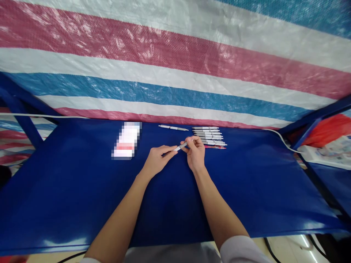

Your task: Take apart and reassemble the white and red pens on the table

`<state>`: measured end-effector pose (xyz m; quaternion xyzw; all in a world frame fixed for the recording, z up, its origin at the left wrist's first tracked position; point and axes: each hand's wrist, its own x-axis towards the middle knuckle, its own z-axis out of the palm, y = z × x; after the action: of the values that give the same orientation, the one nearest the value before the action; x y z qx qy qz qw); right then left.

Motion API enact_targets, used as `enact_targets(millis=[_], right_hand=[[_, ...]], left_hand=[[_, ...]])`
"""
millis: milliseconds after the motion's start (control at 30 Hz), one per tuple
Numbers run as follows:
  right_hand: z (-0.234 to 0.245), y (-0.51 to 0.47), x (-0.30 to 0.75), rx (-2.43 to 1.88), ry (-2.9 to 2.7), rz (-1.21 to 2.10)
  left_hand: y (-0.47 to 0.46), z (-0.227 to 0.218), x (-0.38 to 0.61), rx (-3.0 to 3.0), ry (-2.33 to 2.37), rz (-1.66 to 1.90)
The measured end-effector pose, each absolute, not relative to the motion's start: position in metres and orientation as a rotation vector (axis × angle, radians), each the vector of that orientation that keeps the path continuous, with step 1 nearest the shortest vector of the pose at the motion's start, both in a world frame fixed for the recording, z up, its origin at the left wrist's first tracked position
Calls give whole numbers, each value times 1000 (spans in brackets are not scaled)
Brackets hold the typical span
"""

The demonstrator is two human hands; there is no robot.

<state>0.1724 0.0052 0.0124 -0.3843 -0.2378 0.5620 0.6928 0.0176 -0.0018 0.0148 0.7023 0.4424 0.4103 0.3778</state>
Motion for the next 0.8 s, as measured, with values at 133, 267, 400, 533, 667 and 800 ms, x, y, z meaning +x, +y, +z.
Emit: enact_targets(millis=[133, 267, 400, 533, 667, 800], right_hand=[[13, 3, 175, -774, -595, 1321], [12, 3, 175, -740, -585, 1351], [11, 4, 174, -753, -540, 1345], [11, 5, 174, -804, -508, 1305], [12, 4, 172, -844, -501, 1253], [13, 5, 169, -867, -484, 1209]], left_hand=[[0, 24, 13, 1581, 1070, 865], [1, 28, 11, 1529, 1000, 841], [-1, 26, 13, 1613, 1026, 841], [-1, 16, 17, 1833, 1074, 975], [1, 6, 21, 2109, 1053, 1240], [2, 2, 25, 2316, 1037, 1418]])
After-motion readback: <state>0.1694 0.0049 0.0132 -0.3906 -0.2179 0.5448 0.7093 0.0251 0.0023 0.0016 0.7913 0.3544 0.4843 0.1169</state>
